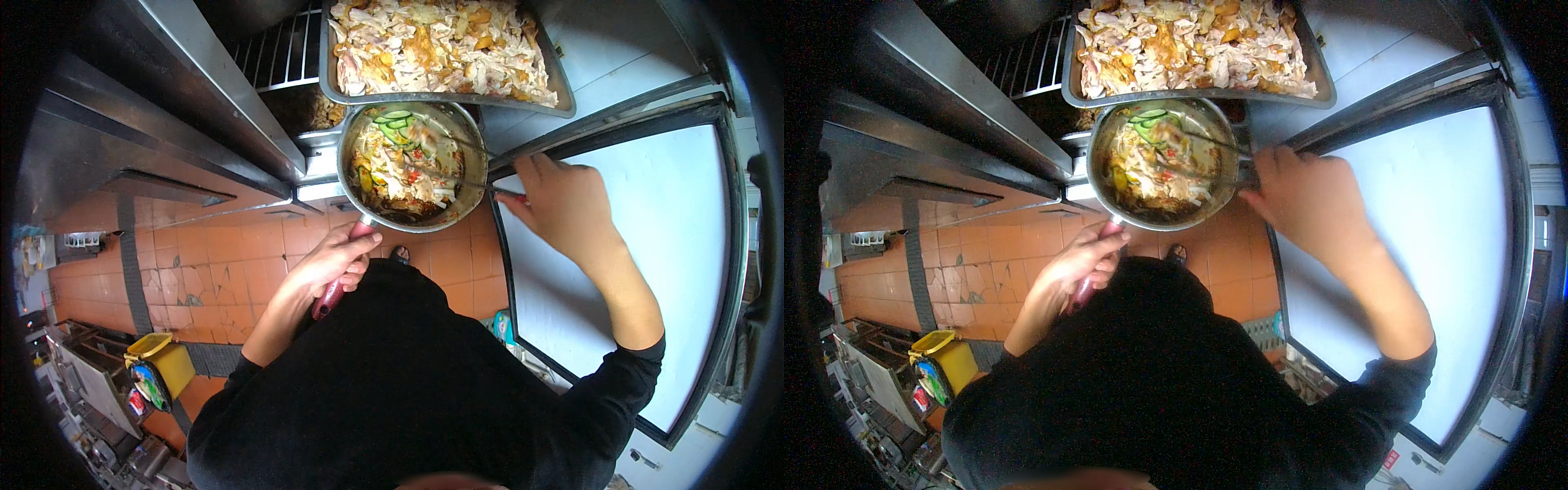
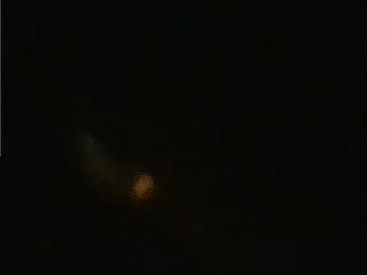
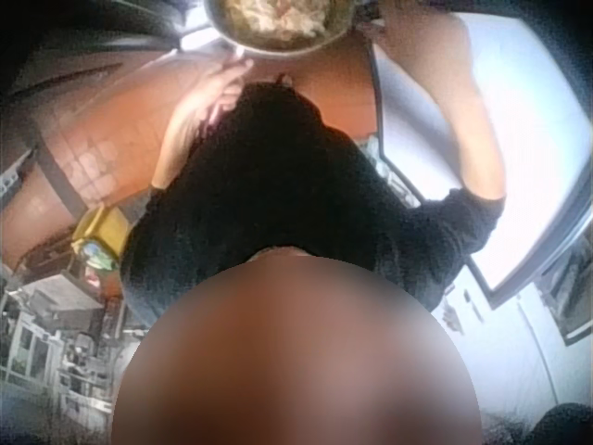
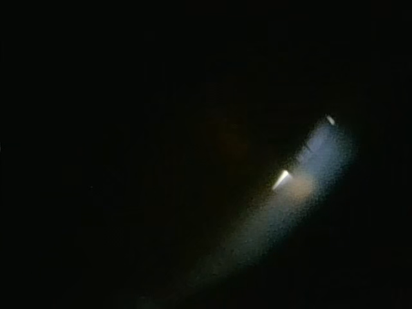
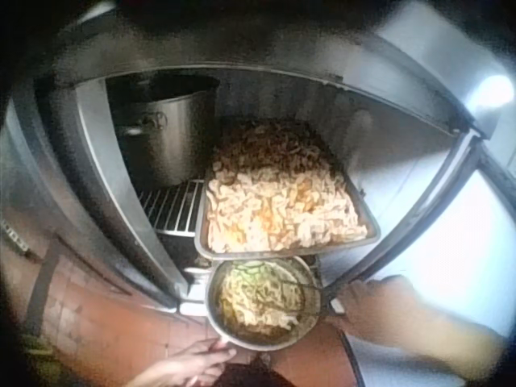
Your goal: The person assembles a noodle dish in a commercial kitchen. They transfer cooked noodles and vegetables from a pot into a bowl, add shredded chicken from a refrigerator, and top the dish with various condiments using tongs.
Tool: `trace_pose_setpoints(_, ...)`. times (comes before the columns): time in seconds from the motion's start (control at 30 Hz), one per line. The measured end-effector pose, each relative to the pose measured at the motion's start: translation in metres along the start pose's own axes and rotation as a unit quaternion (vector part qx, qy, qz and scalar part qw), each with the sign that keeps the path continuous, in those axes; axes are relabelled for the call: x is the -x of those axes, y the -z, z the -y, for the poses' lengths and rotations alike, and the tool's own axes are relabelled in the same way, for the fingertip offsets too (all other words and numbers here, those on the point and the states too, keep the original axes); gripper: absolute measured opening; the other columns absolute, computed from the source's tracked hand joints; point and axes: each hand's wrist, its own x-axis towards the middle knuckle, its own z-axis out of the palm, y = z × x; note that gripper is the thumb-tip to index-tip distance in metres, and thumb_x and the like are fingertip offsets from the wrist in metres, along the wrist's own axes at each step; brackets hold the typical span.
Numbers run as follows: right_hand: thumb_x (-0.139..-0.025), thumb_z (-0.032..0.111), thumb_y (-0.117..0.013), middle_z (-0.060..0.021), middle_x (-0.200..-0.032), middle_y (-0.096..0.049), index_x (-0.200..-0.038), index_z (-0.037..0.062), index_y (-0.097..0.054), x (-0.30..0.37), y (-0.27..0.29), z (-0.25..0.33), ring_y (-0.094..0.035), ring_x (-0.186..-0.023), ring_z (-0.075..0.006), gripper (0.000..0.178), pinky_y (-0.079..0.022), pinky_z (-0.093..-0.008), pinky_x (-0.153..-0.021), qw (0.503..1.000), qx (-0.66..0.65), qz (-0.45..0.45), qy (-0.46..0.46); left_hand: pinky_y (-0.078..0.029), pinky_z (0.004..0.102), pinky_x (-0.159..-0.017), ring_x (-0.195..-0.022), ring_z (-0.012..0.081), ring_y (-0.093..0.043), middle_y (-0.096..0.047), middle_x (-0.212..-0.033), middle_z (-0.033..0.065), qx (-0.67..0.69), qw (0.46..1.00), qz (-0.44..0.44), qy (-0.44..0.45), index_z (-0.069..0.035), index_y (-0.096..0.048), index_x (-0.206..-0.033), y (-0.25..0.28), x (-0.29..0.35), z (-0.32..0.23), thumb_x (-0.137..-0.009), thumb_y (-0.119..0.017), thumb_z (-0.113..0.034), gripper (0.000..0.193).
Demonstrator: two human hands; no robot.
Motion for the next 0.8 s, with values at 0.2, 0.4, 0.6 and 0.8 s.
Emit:
trace_pose_setpoints(0.2, -0.091, 0.043, -0.075, -0.0086, -0.081, -0.065, -0.104, 0.0043, -0.064, 0.006, 0.005, -0.001, -0.069, -0.07, -0.029, 0.042, -0.052, -0.0384, -0.06, 0.999, 0.02, 0.037, 0.012, -0.029, 0.0216, -0.039, -0.044, 0.0039, -0.034, -0.039, -0.063, -0.0068, -0.009, 1.0, 0.002, 0.001, -0.015, -0.045, -0.103, -0.004, -0.002, -0.003, -0.106, -0.064, -0.023, 0.021)
trace_pose_setpoints(0.4, -0.088, 0.039, -0.078, -0.0101, -0.078, -0.067, -0.098, 0.0028, -0.068, 0.013, 0.039, -0.014, -0.068, -0.067, -0.0285, 0.039, -0.051, -0.038, -0.059, 0.997, -0.052, 0.048, 0.013, -0.028, 0.0215, -0.039, -0.044, 0.0039, -0.032, -0.037, -0.063, -0.0074, -0.01, 1.0, -0.009, 0.015, -0.015, -0.045, -0.102, -0.006, 0.002, -0.005, -0.106, -0.063, -0.023, 0.02)
trace_pose_setpoints(0.6, -0.092, 0.031, -0.076, -0.0038, -0.062, -0.048, -0.09, 0.0016, -0.066, 0.029, 0.093, -0.059, -0.05, -0.055, -0.0142, 0.031, -0.039, -0.0308, -0.054, 0.958, -0.267, -0.046, -0.091, -0.028, 0.0214, -0.04, -0.044, 0.0042, -0.032, -0.037, -0.062, -0.007, -0.013, 1.0, -0.013, 0.014, -0.017, -0.046, -0.103, -0.008, 0.005, -0.006, -0.106, -0.063, -0.023, 0.019)
trace_pose_setpoints(0.8, -0.094, 0.055, -0.07, -0.0159, -0.06, -0.061, -0.085, -0.0029, -0.07, -0.01, 0.064, -0.078, -0.064, -0.058, -0.0309, 0.058, -0.052, -0.0419, -0.061, 0.964, -0.055, -0.107, -0.239, -0.028, 0.0221, -0.039, -0.044, 0.0045, -0.032, -0.037, -0.062, -0.0069, -0.023, 1.0, 0.0, 0.01, -0.018, -0.045, -0.102, -0.006, 0.003, -0.001, -0.106, -0.063, -0.024, 0.02)
